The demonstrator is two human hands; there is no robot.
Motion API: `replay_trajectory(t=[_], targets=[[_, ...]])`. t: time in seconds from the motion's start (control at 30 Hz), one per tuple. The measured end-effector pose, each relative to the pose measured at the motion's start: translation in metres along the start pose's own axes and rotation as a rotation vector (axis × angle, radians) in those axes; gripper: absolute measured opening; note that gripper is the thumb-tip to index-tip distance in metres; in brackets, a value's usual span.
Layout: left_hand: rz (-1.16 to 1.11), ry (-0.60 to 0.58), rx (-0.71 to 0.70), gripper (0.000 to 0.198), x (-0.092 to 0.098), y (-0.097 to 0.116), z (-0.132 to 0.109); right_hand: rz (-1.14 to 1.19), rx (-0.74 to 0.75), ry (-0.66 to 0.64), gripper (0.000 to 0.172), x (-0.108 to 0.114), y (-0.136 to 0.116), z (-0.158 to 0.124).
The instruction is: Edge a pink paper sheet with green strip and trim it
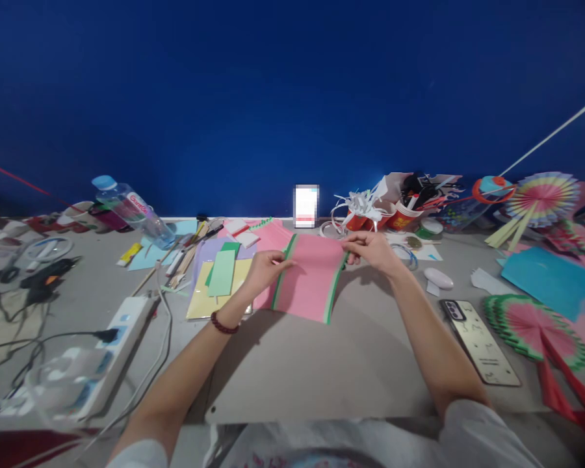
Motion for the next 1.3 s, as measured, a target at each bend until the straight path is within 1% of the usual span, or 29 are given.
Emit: replay_trajectory(t=[0.07,0.13,0.2,0.23,0.3,0.37,0.43,0.5,0.57,0.63,0.73,0.77,0.83,0.97,1.03,1.13,1.2,1.3], targets=[[0.099,0.104,-0.158,0.038,0.014,0.019,0.008,-0.006,0.120,0.095,0.031,0.002,-0.020,-0.005],[0.136,0.186,-0.296,0.026,0.027,0.041,0.013,-0.054,0.311,0.223,0.027,0.003,-0.043,-0.015],[0.157,0.275,-0.457,0.016,0.038,0.063,0.012,-0.174,0.526,0.332,0.019,0.003,-0.063,-0.031],[0.192,0.340,-0.530,0.014,0.043,0.071,0.009,-0.241,0.611,0.376,0.016,0.002,-0.070,-0.040],[0.279,0.439,-0.638,0.014,0.048,0.080,0.002,-0.376,0.707,0.387,0.016,-0.002,-0.075,-0.056],[0.365,0.462,-0.680,0.015,0.046,0.075,-0.006,-0.494,0.728,0.319,0.021,-0.007,-0.066,-0.067],[0.465,0.389,-0.691,0.014,0.037,0.059,-0.015,-0.580,0.733,0.196,0.024,-0.015,-0.046,-0.076],[0.584,0.288,-0.652,0.020,0.023,0.037,-0.026,-0.620,0.764,0.110,0.024,-0.024,-0.017,-0.084],[0.685,0.123,-0.591,0.027,0.005,0.014,-0.043,-0.632,0.760,0.106,0.022,-0.031,0.016,-0.092],[0.763,-0.010,-0.538,0.033,-0.013,-0.003,-0.062,-0.629,0.691,0.119,0.022,-0.035,0.048,-0.100],[0.848,-0.153,-0.578,0.038,-0.036,-0.015,-0.089,-0.629,0.613,0.100,0.020,-0.037,0.081,-0.113],[0.857,-0.173,-0.587,0.038,-0.040,-0.016,-0.094,-0.638,0.604,0.076,0.019,-0.036,0.088,-0.117],[0.845,-0.172,-0.604,0.035,-0.045,-0.015,-0.100,-0.663,0.600,0.055,0.019,-0.034,0.095,-0.124],[0.774,-0.074,-0.621,0.024,-0.042,-0.007,-0.098,-0.689,0.599,0.099,0.020,-0.030,0.097,-0.132],[0.765,-0.047,-0.573,0.020,-0.037,-0.006,-0.093,-0.676,0.579,0.128,0.020,-0.030,0.097,-0.131],[0.788,-0.090,-0.440,0.015,-0.029,-0.011,-0.082,-0.650,0.554,0.150,0.019,-0.031,0.096,-0.130],[0.780,-0.127,-0.415,0.019,-0.026,-0.017,-0.076,-0.645,0.552,0.157,0.019,-0.032,0.096,-0.129],[0.765,-0.103,-0.400,0.027,-0.025,-0.025,-0.072,-0.653,0.558,0.163,0.019,-0.032,0.098,-0.130]])
Point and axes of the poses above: each hand's wrist, its own z-axis towards the middle knuckle, its own x-axis out of the back of the hand, y = z × x, the point moved 3 cm from there along z, towards the middle knuckle
